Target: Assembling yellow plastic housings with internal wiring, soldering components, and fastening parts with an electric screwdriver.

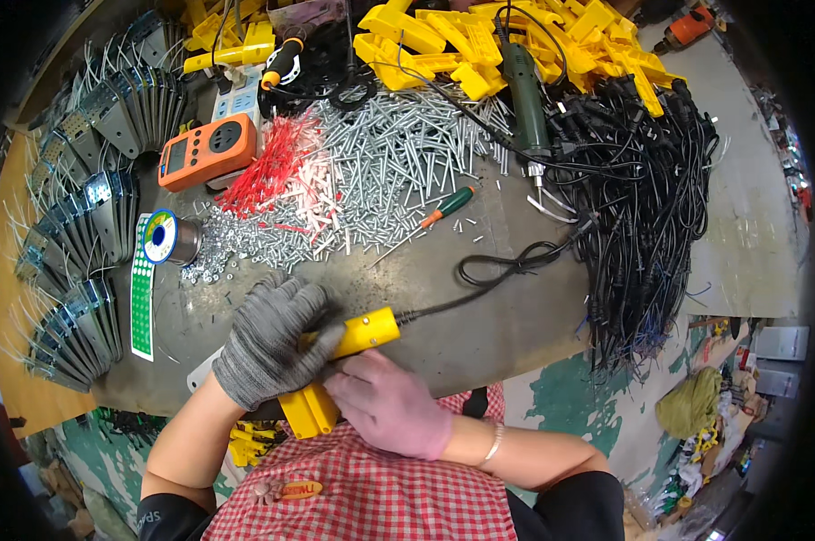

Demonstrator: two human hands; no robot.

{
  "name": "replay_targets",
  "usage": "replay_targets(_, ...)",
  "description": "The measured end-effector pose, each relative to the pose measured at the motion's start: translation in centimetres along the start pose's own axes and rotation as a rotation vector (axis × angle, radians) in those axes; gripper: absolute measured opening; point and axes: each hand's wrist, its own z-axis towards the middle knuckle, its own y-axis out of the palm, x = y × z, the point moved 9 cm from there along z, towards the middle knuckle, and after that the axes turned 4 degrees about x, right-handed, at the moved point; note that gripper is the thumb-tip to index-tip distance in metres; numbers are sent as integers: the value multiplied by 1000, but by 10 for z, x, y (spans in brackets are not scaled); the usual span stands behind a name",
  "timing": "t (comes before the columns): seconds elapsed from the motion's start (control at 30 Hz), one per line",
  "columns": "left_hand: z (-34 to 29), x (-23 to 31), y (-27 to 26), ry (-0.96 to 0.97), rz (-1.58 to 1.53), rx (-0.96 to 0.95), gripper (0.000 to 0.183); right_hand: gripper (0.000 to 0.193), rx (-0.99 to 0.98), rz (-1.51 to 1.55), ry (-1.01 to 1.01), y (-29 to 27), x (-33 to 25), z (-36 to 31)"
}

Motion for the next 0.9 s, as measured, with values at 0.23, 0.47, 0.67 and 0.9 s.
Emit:
replay_targets(0.23,-15,20,13,312,147,-96,31,21,-322,-354,198,-21,56,68)
replay_targets(0.47,-9,19,-3,165,246,-48,53,30,-556,-363,251,18,73,80)
replay_targets(0.67,-19,23,26,-29,298,-188,42,22,-285,-575,-21,-5,58,78)
replay_targets(0.9,-12,25,21,-15,208,-174,64,22,432,-727,-264,-145,84,120)
